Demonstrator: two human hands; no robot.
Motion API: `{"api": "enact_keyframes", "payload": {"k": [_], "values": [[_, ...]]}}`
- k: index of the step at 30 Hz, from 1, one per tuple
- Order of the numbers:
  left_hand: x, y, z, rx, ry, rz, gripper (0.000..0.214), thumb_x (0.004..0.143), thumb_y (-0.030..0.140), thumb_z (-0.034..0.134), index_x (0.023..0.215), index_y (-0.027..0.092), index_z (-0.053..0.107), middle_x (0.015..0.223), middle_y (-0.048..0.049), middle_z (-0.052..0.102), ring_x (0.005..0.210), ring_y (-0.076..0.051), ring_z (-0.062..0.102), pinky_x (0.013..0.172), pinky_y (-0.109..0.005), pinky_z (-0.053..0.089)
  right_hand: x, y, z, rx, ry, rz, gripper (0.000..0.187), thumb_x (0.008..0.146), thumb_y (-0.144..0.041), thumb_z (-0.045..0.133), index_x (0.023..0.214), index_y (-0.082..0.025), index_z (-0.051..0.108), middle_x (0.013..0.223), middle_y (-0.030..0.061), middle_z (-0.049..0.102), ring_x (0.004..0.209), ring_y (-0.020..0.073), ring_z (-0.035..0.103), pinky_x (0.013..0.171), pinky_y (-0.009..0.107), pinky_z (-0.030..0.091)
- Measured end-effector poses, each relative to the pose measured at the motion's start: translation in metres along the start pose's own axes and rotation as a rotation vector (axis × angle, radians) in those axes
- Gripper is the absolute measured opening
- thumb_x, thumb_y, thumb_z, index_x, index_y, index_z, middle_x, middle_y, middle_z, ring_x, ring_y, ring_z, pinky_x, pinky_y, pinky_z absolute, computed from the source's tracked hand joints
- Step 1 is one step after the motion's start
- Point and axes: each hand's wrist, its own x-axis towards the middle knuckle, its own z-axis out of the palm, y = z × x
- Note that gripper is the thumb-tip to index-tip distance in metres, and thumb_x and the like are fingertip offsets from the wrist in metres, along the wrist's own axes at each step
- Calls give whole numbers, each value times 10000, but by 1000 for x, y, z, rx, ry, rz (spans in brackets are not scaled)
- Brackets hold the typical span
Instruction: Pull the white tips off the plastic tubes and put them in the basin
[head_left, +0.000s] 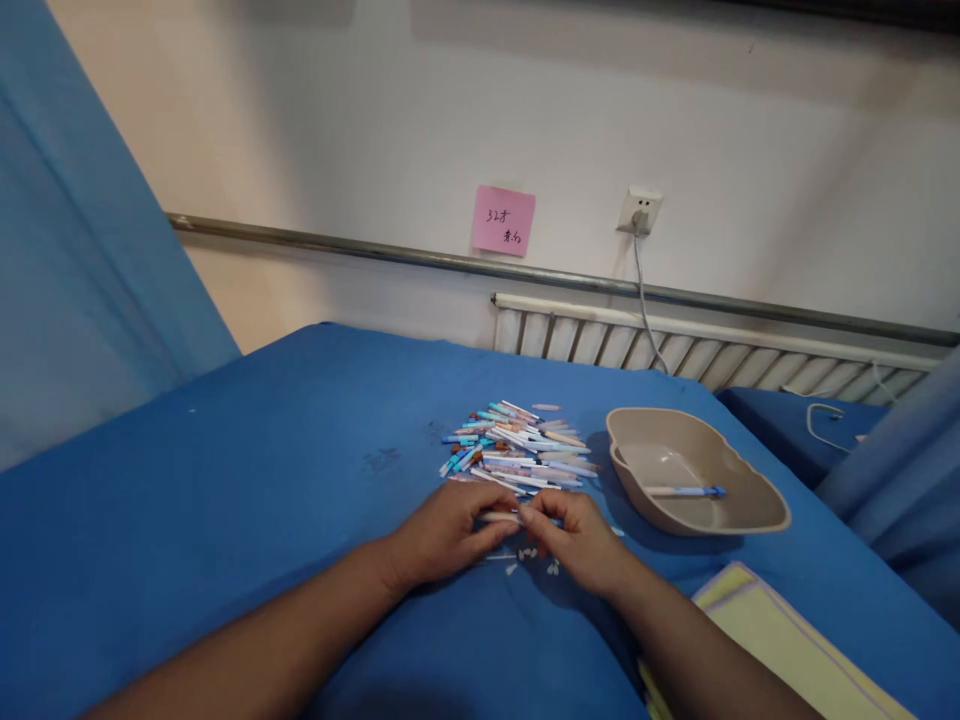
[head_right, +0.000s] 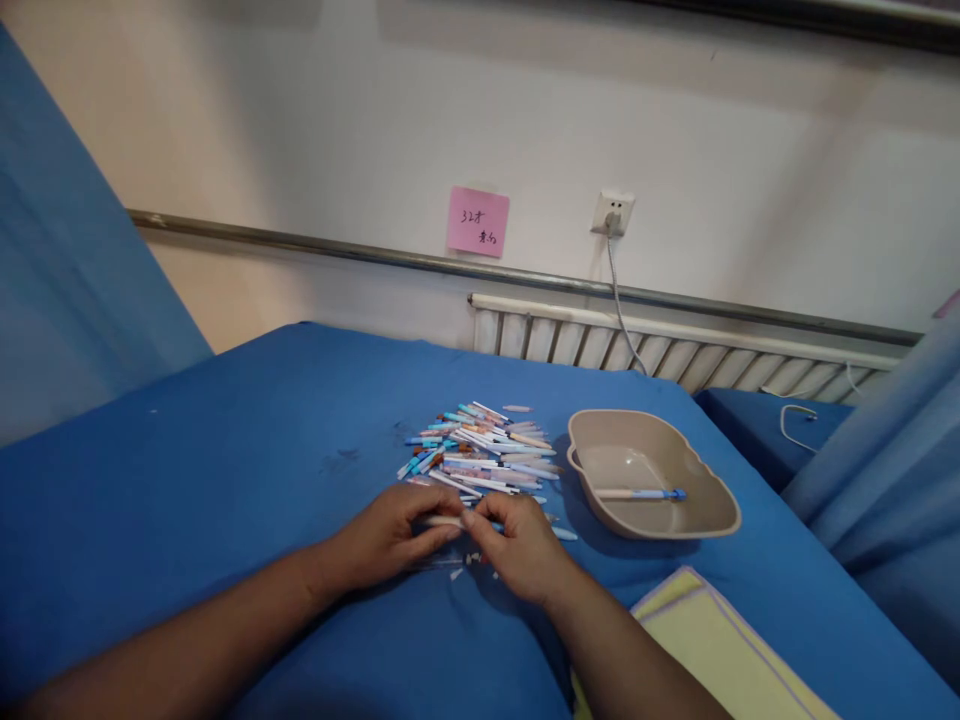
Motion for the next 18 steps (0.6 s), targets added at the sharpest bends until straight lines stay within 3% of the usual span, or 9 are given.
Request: {"api": "enact_keyframes", "payload": {"k": [2, 5, 9, 13, 18], "values": [[0, 1, -2, 6, -7, 9, 191, 857, 302, 499, 953, 204, 631, 830, -17, 649, 749, -148, 563, 699, -227, 399, 1, 0, -4, 60, 61, -1, 376, 863, -495, 444, 756, -171, 602, 612, -9, 596, 550, 118, 548, 517, 213, 411], [2, -2, -1, -71, 55, -67, 213, 854, 339, 498, 932, 201, 641, 814, -16, 646, 746, -149, 562, 703, -238, 419, 5, 4, -14, 210, 269, 13, 454, 852, -575, 404, 832, -167, 602, 676, 18, 614, 556, 130, 560, 520, 233, 441], [7, -10, 3, -386, 175, -213, 267, 820, 393, 537, 930, 165, 622, 776, -21, 637, 678, -138, 570, 658, -252, 459, 9, 8, -25, 344, 450, 0, 489, 831, -618, 400, 774, -164, 572, 615, 2, 557, 486, 110, 506, 486, 231, 430], [12, -17, -4, -647, 419, -317, 326, 766, 435, 600, 933, 156, 579, 742, -13, 627, 548, -110, 540, 504, -222, 444, 10, 9, -27, 309, 467, -9, 428, 827, -578, 451, 748, -170, 554, 608, -10, 536, 484, 104, 489, 485, 226, 419], [14, -25, -35, -652, 736, -295, 302, 720, 413, 650, 862, 156, 580, 740, -6, 628, 542, -88, 523, 520, -199, 428, 9, 16, -18, 138, 329, 5, 354, 838, -500, 472, 704, -181, 542, 573, -21, 535, 484, 108, 482, 488, 222, 387]]}}
